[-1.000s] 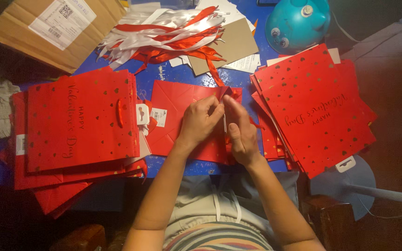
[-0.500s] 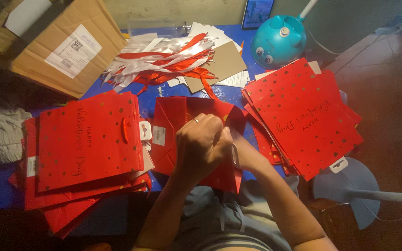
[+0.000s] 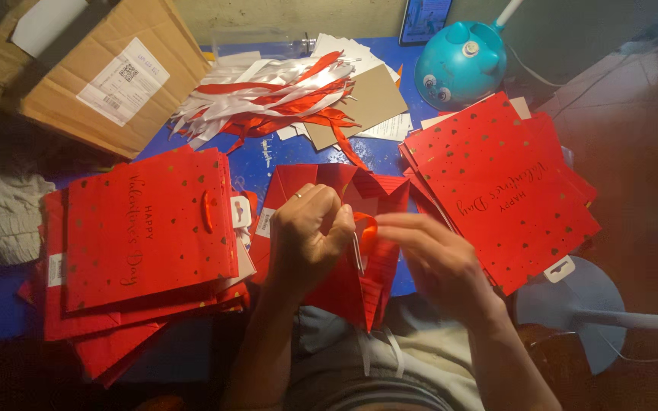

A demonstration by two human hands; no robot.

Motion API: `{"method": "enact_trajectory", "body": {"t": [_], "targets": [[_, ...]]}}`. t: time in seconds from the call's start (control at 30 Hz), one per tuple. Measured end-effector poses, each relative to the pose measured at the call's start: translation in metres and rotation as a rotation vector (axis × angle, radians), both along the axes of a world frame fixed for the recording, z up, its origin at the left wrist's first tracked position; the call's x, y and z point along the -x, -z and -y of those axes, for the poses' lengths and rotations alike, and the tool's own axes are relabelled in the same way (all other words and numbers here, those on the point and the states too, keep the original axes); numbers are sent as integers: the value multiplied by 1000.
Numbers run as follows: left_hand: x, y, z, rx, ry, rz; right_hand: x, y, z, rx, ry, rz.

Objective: The person threads red ribbons through the white plastic handles of red Valentine's Day gift bags and ties them into bows. The person works on multiple bags one at a time, placing finished bags into a stack.

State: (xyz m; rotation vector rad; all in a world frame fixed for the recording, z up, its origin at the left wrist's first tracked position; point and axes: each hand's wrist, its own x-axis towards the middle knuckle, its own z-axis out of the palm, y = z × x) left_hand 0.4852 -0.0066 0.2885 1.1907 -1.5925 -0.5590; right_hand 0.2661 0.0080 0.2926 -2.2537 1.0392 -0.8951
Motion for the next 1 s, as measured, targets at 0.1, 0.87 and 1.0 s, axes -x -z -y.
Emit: {"method": "enact_trajectory", "body": {"t": [0.1, 0.87, 1.0], "targets": [[-1, 2, -2, -6, 29, -15, 5, 1, 6, 282, 142, -215], [-9, -29, -54, 431, -161, 176, 36, 87, 18, -138, 391, 618], [-1, -13, -48, 487, -182, 231, 36, 116, 8, -537, 593, 671]]}}
